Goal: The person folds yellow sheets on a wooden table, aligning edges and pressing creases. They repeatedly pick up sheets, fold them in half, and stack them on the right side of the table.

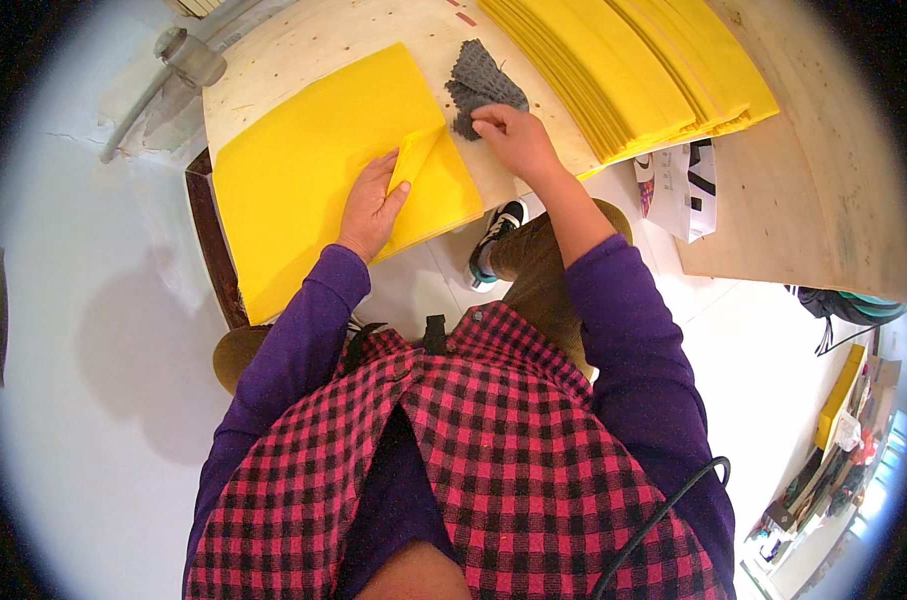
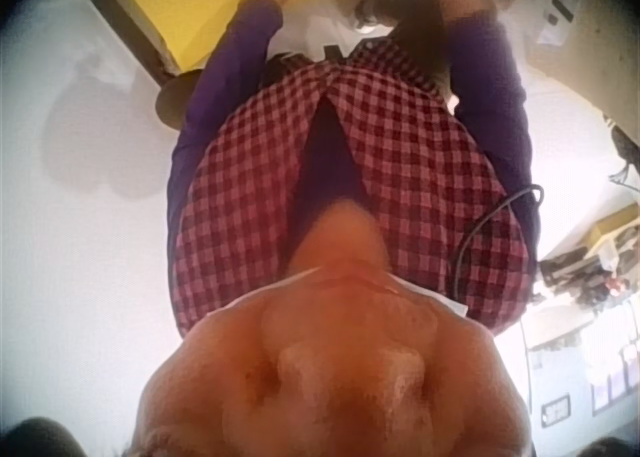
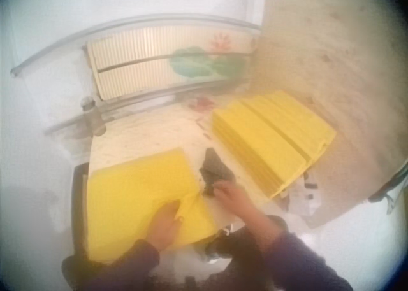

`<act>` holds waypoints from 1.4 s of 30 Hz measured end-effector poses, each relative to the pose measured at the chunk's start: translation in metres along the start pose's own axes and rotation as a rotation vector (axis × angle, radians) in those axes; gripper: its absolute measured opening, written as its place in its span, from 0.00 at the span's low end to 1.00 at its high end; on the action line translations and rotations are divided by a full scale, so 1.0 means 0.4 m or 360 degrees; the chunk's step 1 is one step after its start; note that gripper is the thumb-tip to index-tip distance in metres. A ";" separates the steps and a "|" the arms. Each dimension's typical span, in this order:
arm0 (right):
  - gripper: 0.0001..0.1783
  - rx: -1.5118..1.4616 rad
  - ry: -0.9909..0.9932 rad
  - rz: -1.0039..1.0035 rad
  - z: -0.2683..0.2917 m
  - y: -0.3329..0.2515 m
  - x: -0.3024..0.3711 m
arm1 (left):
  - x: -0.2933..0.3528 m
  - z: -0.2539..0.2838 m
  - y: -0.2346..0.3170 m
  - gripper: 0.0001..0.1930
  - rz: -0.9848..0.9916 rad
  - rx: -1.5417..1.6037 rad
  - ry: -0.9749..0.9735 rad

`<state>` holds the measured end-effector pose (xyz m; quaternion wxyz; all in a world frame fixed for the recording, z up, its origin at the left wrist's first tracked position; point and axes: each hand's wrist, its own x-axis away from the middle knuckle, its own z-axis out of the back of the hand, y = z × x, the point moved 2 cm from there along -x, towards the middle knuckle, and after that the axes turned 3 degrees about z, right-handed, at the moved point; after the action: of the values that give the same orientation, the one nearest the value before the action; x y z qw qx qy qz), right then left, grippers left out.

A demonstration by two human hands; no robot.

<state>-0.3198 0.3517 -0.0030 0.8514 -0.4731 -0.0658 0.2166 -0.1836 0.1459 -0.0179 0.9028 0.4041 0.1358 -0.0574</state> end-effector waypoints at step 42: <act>0.06 -0.0292 -0.0405 0.0066 -0.042 -0.008 0.118 | -0.006 -0.009 -0.014 0.21 -0.0028 0.0044 0.0023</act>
<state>-0.2713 0.3575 -0.0138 0.7847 -0.5189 -0.1831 0.2854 -0.1880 0.1448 -0.0236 0.8956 0.4156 0.1453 -0.0643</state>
